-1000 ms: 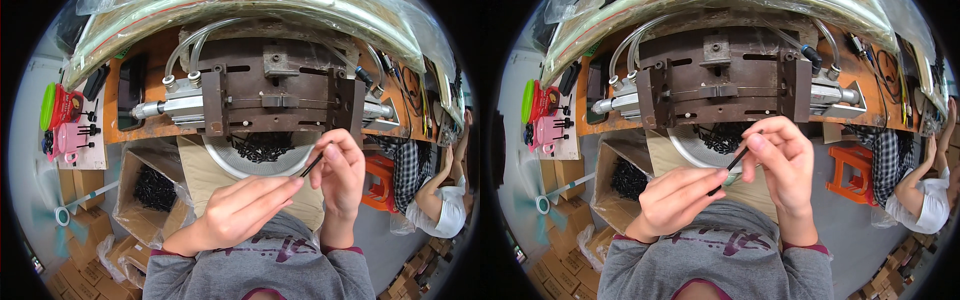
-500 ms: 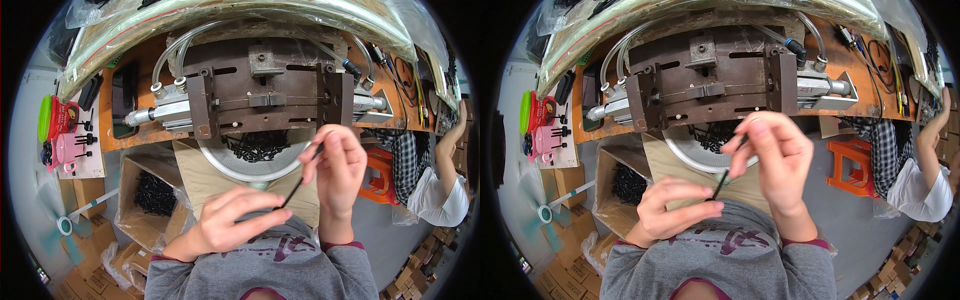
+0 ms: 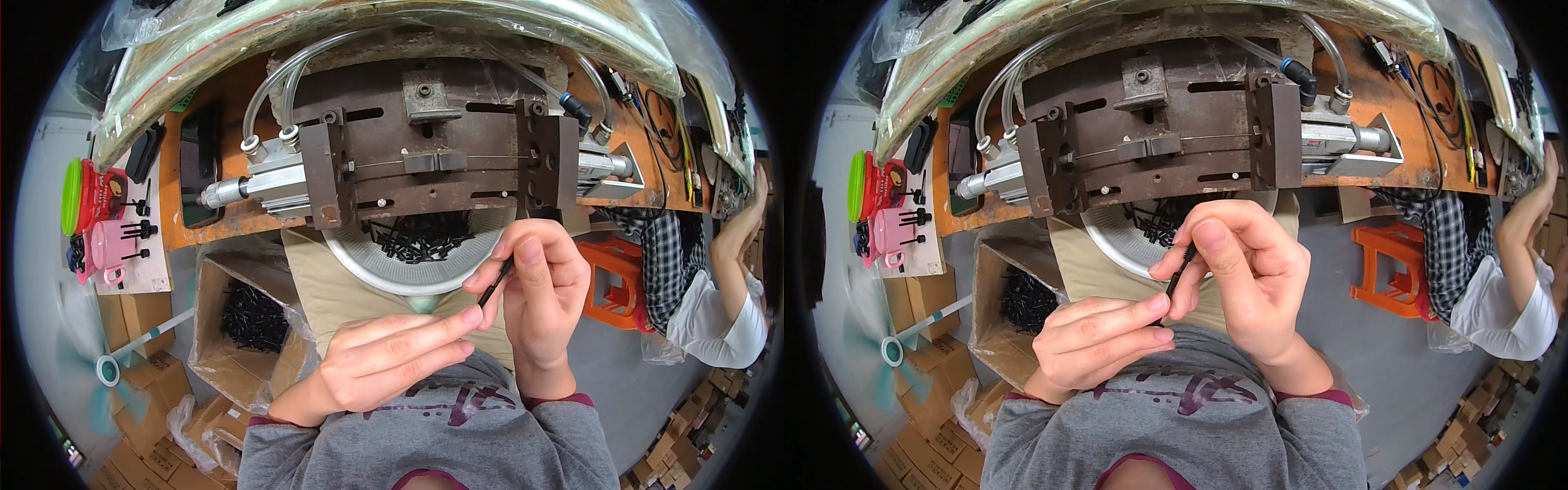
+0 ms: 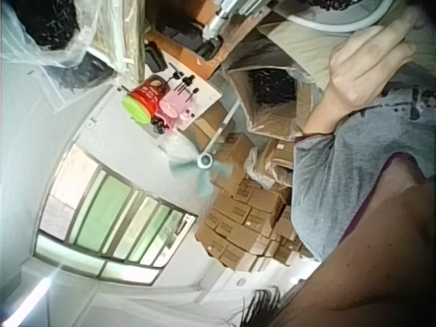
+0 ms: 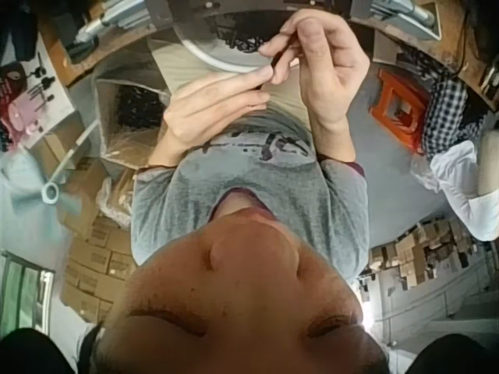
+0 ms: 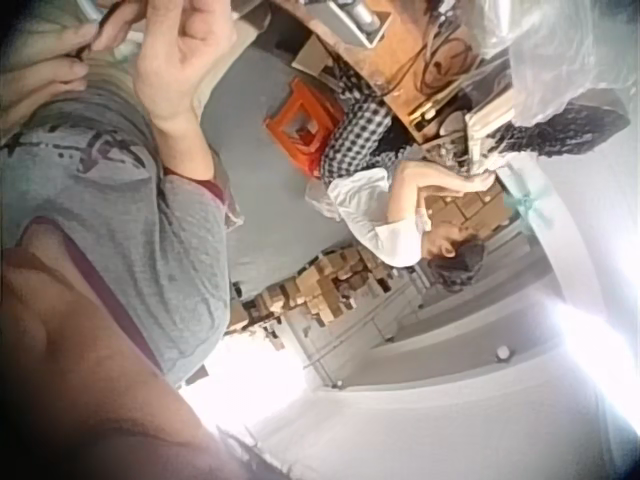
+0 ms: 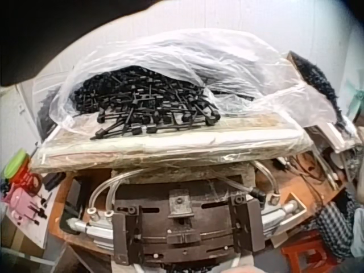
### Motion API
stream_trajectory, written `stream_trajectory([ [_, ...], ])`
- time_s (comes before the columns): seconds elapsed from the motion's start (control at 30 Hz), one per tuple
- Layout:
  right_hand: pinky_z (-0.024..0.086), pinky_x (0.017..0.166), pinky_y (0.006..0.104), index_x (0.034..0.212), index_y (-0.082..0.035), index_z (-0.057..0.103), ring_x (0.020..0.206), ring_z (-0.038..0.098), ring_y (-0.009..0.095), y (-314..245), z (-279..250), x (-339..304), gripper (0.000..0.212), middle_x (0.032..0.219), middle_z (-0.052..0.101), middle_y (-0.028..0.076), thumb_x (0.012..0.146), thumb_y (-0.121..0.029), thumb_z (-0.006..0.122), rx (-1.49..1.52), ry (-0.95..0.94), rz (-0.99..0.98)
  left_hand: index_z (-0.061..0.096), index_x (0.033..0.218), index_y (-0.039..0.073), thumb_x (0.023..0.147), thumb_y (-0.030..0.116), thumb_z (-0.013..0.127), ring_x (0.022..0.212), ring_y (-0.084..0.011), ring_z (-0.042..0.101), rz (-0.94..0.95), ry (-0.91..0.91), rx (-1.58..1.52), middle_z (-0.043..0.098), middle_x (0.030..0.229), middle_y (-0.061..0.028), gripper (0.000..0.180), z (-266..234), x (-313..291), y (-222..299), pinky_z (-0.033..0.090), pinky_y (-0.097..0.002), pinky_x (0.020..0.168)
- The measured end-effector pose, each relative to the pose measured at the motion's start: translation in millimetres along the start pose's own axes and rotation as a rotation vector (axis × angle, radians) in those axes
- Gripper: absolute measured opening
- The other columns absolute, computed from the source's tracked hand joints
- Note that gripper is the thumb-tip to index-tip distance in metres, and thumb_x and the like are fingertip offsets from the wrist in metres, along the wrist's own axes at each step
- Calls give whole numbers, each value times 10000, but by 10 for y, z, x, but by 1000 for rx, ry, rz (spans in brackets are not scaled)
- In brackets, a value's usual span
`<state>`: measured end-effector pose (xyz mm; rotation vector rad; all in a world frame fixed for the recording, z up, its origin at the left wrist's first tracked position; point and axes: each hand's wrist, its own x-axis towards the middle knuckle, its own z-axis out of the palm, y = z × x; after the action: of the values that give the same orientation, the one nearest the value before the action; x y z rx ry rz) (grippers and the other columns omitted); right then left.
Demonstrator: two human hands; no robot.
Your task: Assemble plastic connectors and tubes using a pneumatic compression jig.
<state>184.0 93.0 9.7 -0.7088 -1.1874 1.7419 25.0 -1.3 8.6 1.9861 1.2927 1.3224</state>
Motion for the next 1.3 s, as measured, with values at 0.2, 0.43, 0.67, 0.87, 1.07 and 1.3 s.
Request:
stream_trajectory([
  [0.2,521,500,239,1007,72,585,562,628,137,6,5,-8,207,796,673,184,1013,-117,502,-56,12,-60,740,943,18,651,41,830,860,-204,695,2,-1,-13,680,1147,-146,307,6,-3,-4,600,-288,700],
  [0.43,529,520,233,1018,81,589,596,636,133,40,4,-20,184,826,673,171,1006,-82,503,-85,-34,-138,741,941,13,654,41,827,855,-208,692,-12,6,-14,682,1138,-148,300,7,25,-8,599,-287,710],
  [0.67,533,532,233,1034,89,585,608,639,136,53,-9,-44,181,839,669,172,1005,-67,498,-69,-33,-103,736,954,7,648,52,836,852,-216,693,-34,4,-50,680,1139,-155,325,35,11,-32,599,-293,706],
  [0.87,533,537,236,1038,91,582,613,638,138,64,-16,-56,180,842,668,174,1005,-61,491,-65,-33,-93,732,947,3,640,52,844,844,-221,697,-28,13,-85,679,1140,-164,330,50,-3,-71,596,-291,701],
  [1.07,533,538,236,1040,89,578,611,637,139,79,-25,-63,179,846,670,174,1007,-62,489,-61,-37,-89,730,940,0,636,52,848,832,-226,702,-32,20,-100,683,1128,-171,330,64,-17,-85,592,-291,693],
  [1.3,529,537,234,1154,97,553,620,645,142,84,-103,27,231,863,675,175,985,-60,533,173,-124,84,741,871,4,618,84,864,784,-210,704,-69,46,-261,694,1097,-184,293,44,-34,-191,568,-286,652],
])
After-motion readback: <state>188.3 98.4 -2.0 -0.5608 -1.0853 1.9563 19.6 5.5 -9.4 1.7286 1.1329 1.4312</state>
